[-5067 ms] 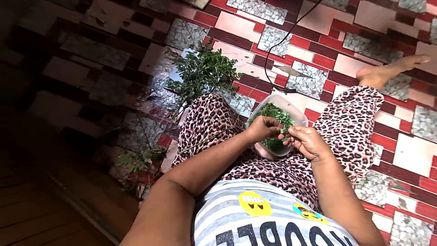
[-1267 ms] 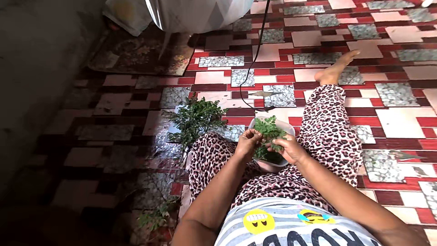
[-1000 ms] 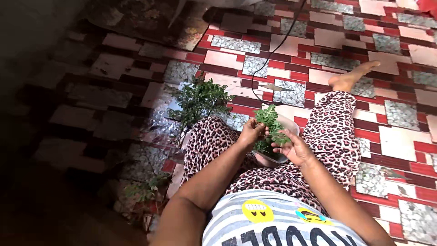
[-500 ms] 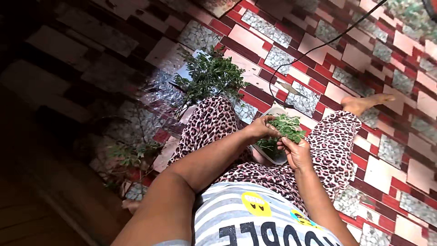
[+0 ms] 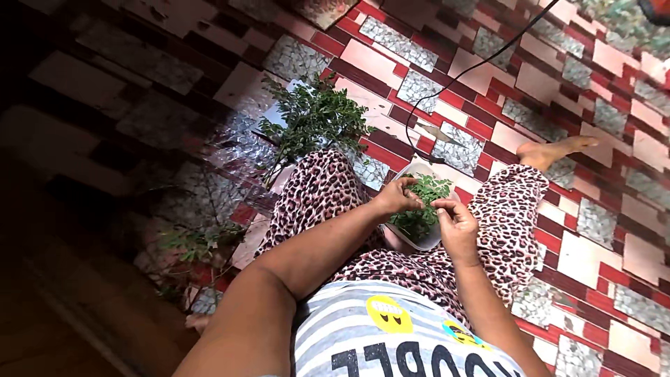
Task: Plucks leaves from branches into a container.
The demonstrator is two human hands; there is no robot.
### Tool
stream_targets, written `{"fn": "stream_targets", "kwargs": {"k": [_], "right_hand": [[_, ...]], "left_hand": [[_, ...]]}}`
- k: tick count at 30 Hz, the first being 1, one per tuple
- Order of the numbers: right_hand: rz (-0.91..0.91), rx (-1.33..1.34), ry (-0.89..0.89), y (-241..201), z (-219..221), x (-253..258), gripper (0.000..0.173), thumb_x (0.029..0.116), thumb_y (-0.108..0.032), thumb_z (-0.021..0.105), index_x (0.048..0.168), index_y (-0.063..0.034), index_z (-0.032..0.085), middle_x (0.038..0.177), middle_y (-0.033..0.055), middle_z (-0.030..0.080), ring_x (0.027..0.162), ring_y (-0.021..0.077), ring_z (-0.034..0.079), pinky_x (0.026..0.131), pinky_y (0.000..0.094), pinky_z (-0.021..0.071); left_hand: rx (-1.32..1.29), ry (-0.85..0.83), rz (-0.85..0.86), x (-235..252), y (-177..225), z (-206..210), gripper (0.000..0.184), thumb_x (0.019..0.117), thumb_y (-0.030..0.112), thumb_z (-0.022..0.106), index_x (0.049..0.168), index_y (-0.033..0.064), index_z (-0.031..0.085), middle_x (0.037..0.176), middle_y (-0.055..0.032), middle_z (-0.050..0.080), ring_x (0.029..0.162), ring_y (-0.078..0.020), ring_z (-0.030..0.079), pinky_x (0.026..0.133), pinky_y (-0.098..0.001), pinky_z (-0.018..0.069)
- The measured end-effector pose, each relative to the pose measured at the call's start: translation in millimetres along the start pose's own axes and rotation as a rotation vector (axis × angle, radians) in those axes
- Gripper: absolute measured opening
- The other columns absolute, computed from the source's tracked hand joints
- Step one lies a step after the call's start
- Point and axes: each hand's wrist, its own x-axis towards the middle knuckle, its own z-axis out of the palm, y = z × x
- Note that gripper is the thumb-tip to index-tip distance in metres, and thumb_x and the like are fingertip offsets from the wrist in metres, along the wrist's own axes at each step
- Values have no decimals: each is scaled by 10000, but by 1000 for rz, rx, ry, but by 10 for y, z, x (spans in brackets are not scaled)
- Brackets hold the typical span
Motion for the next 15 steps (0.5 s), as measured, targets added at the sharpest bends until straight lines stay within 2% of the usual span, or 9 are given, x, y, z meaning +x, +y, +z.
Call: {"fn": "stream_targets", "kwargs": {"k": [5,8,9,10,11,12,15], "right_hand": [[219,47,-64,-53,12,26,129,959,-21,614,1044,10,707,997,71,710,898,63,665,826,239,559],[225,69,-43,-18,15,24,107,968,-40,623,1002,8,712,959,57,709,882,48,660,824,228,551],[187,41,-9,1,18,15,108,965,-51,623,968,15,708,965,67,706,903,55,660,836,232,549],[122,-1,42,15,17,4,117,955,-57,621,935,27,700,998,93,701,941,78,659,847,244,547],[34,-47,96,22,5,2,120,943,-54,612,909,35,684,1061,133,694,1001,124,658,869,269,549],[-61,-79,147,15,-15,19,118,936,-43,602,906,45,675,1101,164,683,1038,166,656,890,294,550],[-254,-46,166,-53,-74,122,129,945,11,573,1017,56,670,1143,151,679,1061,161,672,909,302,574]], "left_hand": [[-27,35,8,-10,32,1,812,849,-32,765,1525,-19,316,995,-110,693,783,-98,615,678,-257,502],[-73,54,-12,-14,-2,18,558,997,61,618,1494,-11,374,1034,-127,682,804,-128,631,735,-299,533],[-97,68,-21,-12,-9,26,436,1036,84,559,1444,-7,434,1024,-122,690,791,-129,645,739,-302,546],[-115,76,-18,-8,-14,28,309,1054,87,519,1345,-11,491,1000,-110,695,773,-120,652,726,-290,549],[-125,75,-10,-2,-19,24,173,1057,75,508,1213,1,522,976,-96,705,754,-106,655,705,-269,544],[-130,67,-2,3,-22,17,107,1049,53,526,1144,4,528,958,-89,708,747,-100,659,698,-259,545],[-125,44,11,11,-41,18,120,985,-19,618,1087,-4,556,937,-87,708,769,-109,673,732,-272,565]]}}
